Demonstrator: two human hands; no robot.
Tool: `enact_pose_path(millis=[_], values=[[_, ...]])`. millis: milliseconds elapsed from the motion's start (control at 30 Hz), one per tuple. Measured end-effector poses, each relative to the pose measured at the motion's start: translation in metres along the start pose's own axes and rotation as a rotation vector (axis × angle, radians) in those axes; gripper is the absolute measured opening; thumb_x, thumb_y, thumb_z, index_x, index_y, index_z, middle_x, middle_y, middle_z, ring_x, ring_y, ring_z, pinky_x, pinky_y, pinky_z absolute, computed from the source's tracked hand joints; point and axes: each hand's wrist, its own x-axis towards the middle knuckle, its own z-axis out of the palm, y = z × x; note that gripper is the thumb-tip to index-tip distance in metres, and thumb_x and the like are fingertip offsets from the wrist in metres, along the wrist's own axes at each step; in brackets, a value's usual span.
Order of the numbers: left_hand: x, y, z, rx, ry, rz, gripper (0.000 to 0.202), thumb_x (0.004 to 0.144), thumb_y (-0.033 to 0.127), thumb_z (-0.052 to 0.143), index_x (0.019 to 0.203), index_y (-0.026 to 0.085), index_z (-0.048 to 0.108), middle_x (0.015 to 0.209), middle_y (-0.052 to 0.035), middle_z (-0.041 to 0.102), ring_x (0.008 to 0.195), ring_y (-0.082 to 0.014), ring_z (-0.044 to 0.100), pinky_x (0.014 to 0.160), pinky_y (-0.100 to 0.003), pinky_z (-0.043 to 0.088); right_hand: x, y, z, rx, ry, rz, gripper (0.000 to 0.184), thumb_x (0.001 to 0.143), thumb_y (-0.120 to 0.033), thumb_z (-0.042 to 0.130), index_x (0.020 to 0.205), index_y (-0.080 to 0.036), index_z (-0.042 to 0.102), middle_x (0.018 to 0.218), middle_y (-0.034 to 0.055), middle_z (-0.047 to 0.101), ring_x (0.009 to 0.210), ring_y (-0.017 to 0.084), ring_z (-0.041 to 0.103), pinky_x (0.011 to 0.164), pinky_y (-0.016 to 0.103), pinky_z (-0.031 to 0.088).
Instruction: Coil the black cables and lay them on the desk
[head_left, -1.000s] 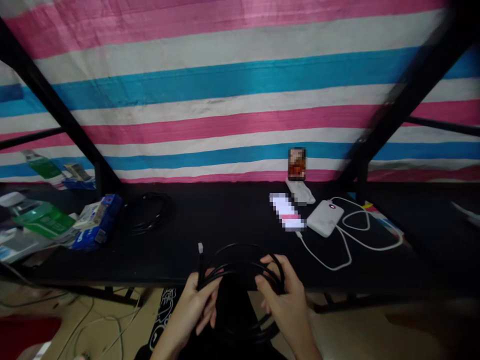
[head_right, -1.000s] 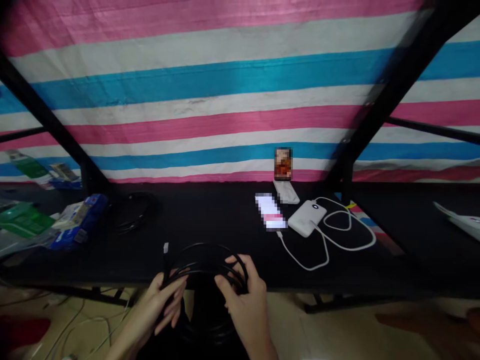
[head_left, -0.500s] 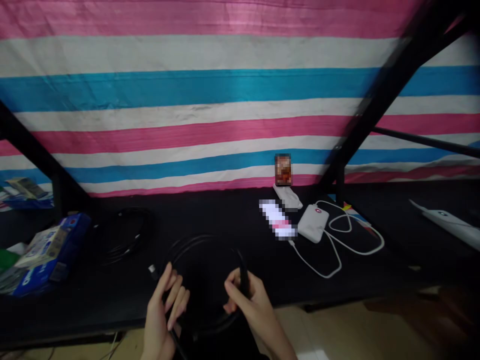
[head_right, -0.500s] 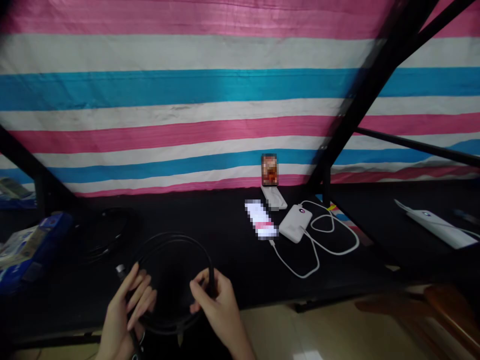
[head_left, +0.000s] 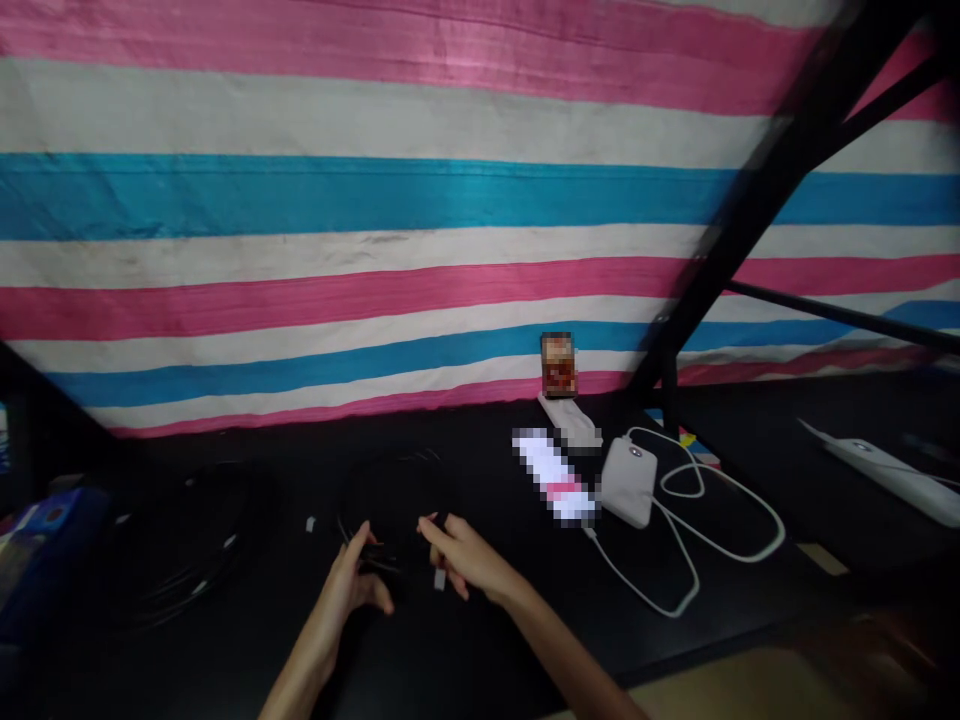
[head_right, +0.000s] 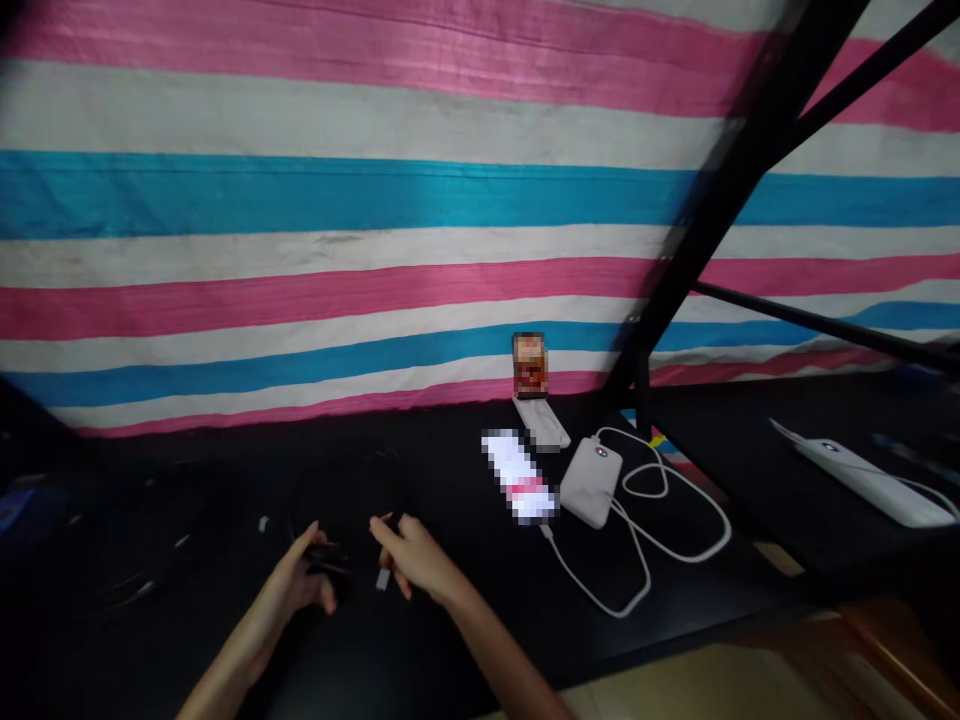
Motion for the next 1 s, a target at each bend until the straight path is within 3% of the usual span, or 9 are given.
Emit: enact_pose_path(millis=[133, 267, 433, 533, 633, 733, 833, 900, 1000], values=[[0.025, 0.012, -0.012, 0.17, -0.251, -0.095, 0.057, 0.079, 0.053, 0.045, 0.122, 0.016, 0.035, 0.062, 0.0012, 0.064, 0.027, -0.0107, 0.042, 0.035, -0.025, 0.036, 0.043, -0.008, -0.02, -0.144, -0.059, -0.071, 0.032, 0.088, -0.042, 0.047, 0.078, -0.013, 0.054, 0.043, -0.0051, 0.053, 0.025, 0.004, 0.034, 0.027, 0.016, 0.024], [0.04, 0.019, -0.001, -0.06, -0.264, -0.14, 0.037, 0.079, 0.039, 0.055, 0.105, 0.014, 0.047, 0.083, -0.0073, 0.069, 0.053, -0.0148, 0.063, 0.06, -0.028, 0.05, 0.065, -0.011, -0.025, 0.056, 0.081, -0.081, 0.032, 0.087, -0.035, 0.051, 0.109, -0.013, 0.05, 0.058, -0.0051, 0.056, 0.03, 0.004, 0.039, 0.028, 0.015, 0.032], [0.041, 0.016, 0.023, -0.205, -0.179, 0.109, 0.055, 0.07, 0.033, 0.067, 0.116, 0.015, 0.043, 0.125, -0.0177, 0.056, 0.108, -0.0259, 0.059, 0.096, -0.038, 0.043, 0.07, -0.001, -0.025, 0.212, 0.273, -0.226, 0.047, 0.08, -0.03, 0.054, 0.124, -0.02, 0.042, 0.098, 0.005, 0.053, 0.061, 0.012, 0.062, 0.039, 0.023, 0.052], [0.039, 0.022, 0.018, 0.108, -0.185, 0.311, 0.057, 0.075, 0.042, 0.06, 0.125, 0.02, 0.044, 0.135, -0.0127, 0.048, 0.12, -0.0246, 0.049, 0.103, -0.041, 0.036, 0.068, 0.006, -0.028, 0.095, 0.467, -0.416, 0.039, 0.073, -0.026, 0.059, 0.112, -0.02, 0.054, 0.102, 0.0059, 0.049, 0.081, 0.017, 0.061, 0.046, 0.025, 0.056], [0.038, 0.033, -0.004, 0.715, -0.002, 0.692, 0.042, 0.081, 0.043, 0.05, 0.117, 0.023, 0.057, 0.132, -0.0081, 0.052, 0.126, -0.0238, 0.042, 0.108, -0.042, 0.027, 0.066, 0.009, -0.031, 0.002, 0.573, -0.486, 0.022, 0.074, -0.023, 0.055, 0.095, -0.019, 0.061, 0.095, 0.0051, 0.051, 0.077, 0.016, 0.058, 0.043, 0.022, 0.053], [0.037, 0.037, -0.035, 1.209, 0.427, 0.948, 0.048, 0.086, 0.042, 0.039, 0.125, 0.017, 0.052, 0.135, -0.0141, 0.046, 0.131, -0.0288, 0.033, 0.108, -0.047, 0.022, 0.064, 0.007, -0.03, -0.064, 0.595, -0.517, 0.013, 0.077, -0.02, 0.05, 0.083, -0.019, 0.062, 0.087, 0.0035, 0.054, 0.067, 0.013, 0.056, 0.042, 0.02, 0.049], [0.032, 0.028, -0.063, 1.453, 0.751, 0.847, 0.067, 0.087, 0.047, 0.028, 0.138, 0.003, 0.029, 0.14, -0.0247, 0.033, 0.133, -0.037, 0.025, 0.104, -0.052, 0.025, 0.061, 0.006, -0.026, -0.145, 0.602, -0.567, 0.015, 0.078, -0.015, 0.048, 0.078, -0.019, 0.062, 0.085, 0.0021, 0.056, 0.063, 0.01, 0.054, 0.047, 0.019, 0.046], [0.027, 0.02, -0.078, 1.553, 0.787, 0.742, 0.074, 0.087, 0.05, 0.019, 0.136, -0.004, 0.026, 0.135, -0.0294, 0.035, 0.129, -0.0412, 0.029, 0.099, -0.053, 0.031, 0.06, 0.006, -0.025, -0.181, 0.606, -0.594, 0.016, 0.078, -0.013, 0.047, 0.077, -0.019, 0.062, 0.085, 0.0014, 0.056, 0.06, 0.009, 0.053, 0.05, 0.02, 0.045], [0.017, 0.015, -0.09, 1.65, 0.742, 0.66, 0.072, 0.087, 0.047, 0.01, 0.132, -0.002, 0.035, 0.124, -0.0253, 0.047, 0.116, -0.0388, 0.044, 0.092, -0.048, 0.037, 0.06, 0.006, -0.024, -0.207, 0.614, -0.599, 0.016, 0.077, -0.011, 0.048, 0.076, -0.019, 0.063, 0.084, 0.0006, 0.056, 0.056, 0.007, 0.051, 0.052, 0.02, 0.044]])
